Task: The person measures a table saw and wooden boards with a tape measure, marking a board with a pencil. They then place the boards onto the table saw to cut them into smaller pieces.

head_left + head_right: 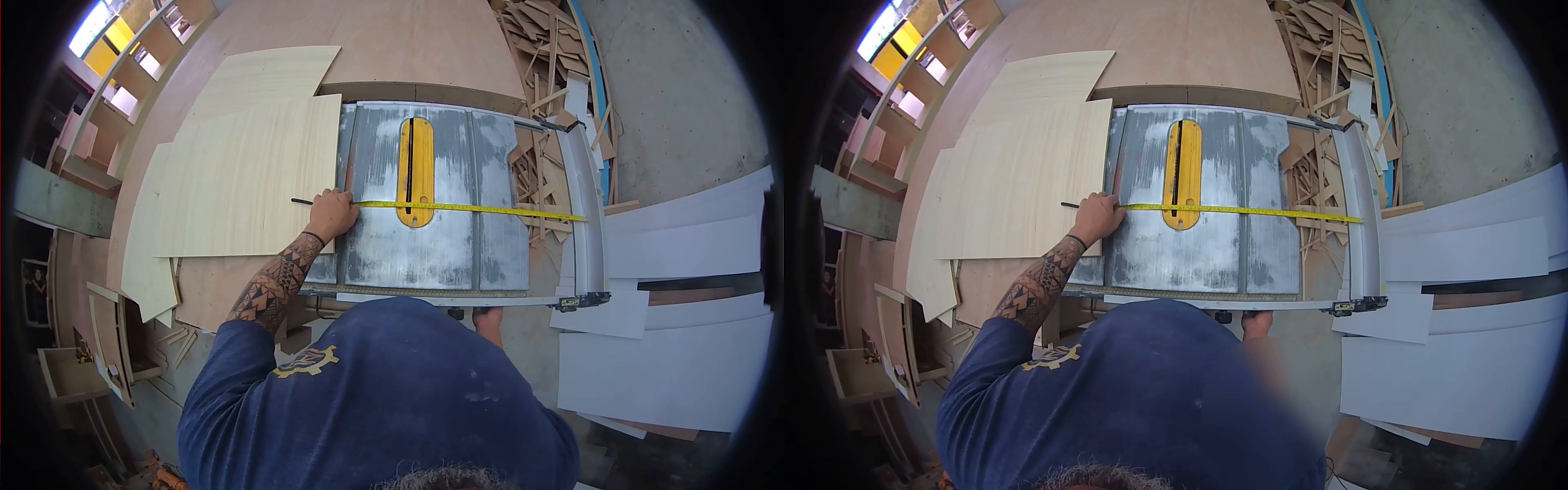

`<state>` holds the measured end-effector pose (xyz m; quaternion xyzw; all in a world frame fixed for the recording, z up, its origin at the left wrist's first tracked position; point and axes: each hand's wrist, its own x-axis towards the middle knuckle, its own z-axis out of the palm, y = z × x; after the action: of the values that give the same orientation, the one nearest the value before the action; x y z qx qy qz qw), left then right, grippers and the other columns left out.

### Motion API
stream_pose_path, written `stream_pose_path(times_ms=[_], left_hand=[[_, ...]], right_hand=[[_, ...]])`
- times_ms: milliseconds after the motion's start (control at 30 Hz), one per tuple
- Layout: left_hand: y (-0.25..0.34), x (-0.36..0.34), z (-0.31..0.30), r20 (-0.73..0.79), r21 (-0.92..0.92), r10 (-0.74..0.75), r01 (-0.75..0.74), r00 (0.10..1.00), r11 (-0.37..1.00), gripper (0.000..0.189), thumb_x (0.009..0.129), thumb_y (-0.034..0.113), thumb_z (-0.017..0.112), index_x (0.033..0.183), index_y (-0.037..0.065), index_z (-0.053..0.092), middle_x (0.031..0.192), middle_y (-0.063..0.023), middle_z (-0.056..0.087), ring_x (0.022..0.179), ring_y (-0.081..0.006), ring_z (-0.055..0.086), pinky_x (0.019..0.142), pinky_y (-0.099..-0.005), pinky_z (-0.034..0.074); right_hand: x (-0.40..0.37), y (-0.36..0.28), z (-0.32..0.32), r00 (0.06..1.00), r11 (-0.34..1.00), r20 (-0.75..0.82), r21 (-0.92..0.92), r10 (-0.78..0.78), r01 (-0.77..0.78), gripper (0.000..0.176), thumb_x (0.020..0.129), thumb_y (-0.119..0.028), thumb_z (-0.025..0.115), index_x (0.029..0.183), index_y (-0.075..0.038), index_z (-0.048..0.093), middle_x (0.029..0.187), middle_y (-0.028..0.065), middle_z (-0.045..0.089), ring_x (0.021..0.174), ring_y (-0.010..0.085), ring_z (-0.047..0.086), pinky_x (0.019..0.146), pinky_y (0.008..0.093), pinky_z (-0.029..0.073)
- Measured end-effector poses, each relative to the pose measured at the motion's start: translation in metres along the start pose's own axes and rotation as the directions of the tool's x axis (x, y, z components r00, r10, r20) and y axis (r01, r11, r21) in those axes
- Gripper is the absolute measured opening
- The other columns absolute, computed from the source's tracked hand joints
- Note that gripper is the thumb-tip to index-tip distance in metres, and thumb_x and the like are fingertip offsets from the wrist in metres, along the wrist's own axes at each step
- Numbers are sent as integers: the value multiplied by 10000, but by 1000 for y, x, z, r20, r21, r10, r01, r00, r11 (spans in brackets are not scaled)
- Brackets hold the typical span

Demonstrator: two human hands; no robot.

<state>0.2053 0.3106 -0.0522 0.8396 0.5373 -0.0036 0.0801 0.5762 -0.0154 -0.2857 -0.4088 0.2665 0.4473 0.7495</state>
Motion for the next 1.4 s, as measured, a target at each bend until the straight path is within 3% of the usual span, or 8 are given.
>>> stream_pose_path(times_ms=[167,367,500,800,933,1067,1267,1400], left_hand=[[3,-1,-6,20,5,-12,12,1000,1000,349,942,349,651,1062,42,764,1084,-169,731,1087,-363,675,948,-523,532],[3,0,-3,14,2,-23,23,1000,1000,349,947,356,653,1064,47,765,1075,-164,731,1077,-357,678,951,-521,533],[3,-3,-12,29,1,-25,25,999,1000,306,971,327,652,1068,60,766,1070,-158,731,1069,-346,681,953,-500,537],[-16,-51,-44,218,-448,268,-148,938,882,277,998,259,710,1183,59,758,1016,-151,696,1028,-319,663,943,-424,540],[-8,-90,-28,240,-556,263,-89,934,826,283,1003,284,710,1165,56,758,1038,-162,687,1037,-324,654,931,-420,528],[-1,-137,-23,350,-589,123,116,929,800,325,1012,322,708,1161,35,738,1029,-176,678,1032,-336,652,917,-428,519],[-50,-222,-23,281,-520,-85,226,956,824,375,1010,356,707,1190,27,714,1054,-201,697,1005,-358,686,911,-437,545],[-142,-281,-12,5,-308,-545,520,838,797,368,989,334,718,1166,11,718,1079,-219,717,1036,-382,693,913,-454,553]], right_hand=[[19,4,-13,998,1000,-57,-17,21,-22,376,1080,-371,555,1344,-117,641,1289,88,709,1132,295,687,989,492,570],[32,1,-27,993,978,117,-206,-14,38,365,1057,-363,566,1318,-119,643,1291,107,697,1125,322,684,963,536,574],[31,-10,-16,998,997,-40,-61,49,-51,470,1066,-441,505,1395,-120,603,1376,117,653,1208,345,646,1031,554,533],[21,-10,28,995,982,51,-176,80,-70,598,1043,-557,488,1463,-139,568,1457,116,617,1310,363,597,1123,568,470],[29,-2,65,985,964,99,-237,144,-118,611,1033,-568,499,1468,-144,564,1457,116,615,1318,360,589,1126,565,467],[27,9,72,975,949,109,-272,192,-157,625,1023,-580,509,1473,-149,560,1456,115,614,1327,357,581,1130,562,463],[24,37,66,959,913,112,-352,259,-206,647,1008,-597,526,1480,-156,554,1456,114,611,1339,352,569,1136,557,457],[15,47,50,958,882,96,-424,269,-205,661,998,-608,537,1485,-161,550,1455,113,610,1348,349,561,1140,554,453]])
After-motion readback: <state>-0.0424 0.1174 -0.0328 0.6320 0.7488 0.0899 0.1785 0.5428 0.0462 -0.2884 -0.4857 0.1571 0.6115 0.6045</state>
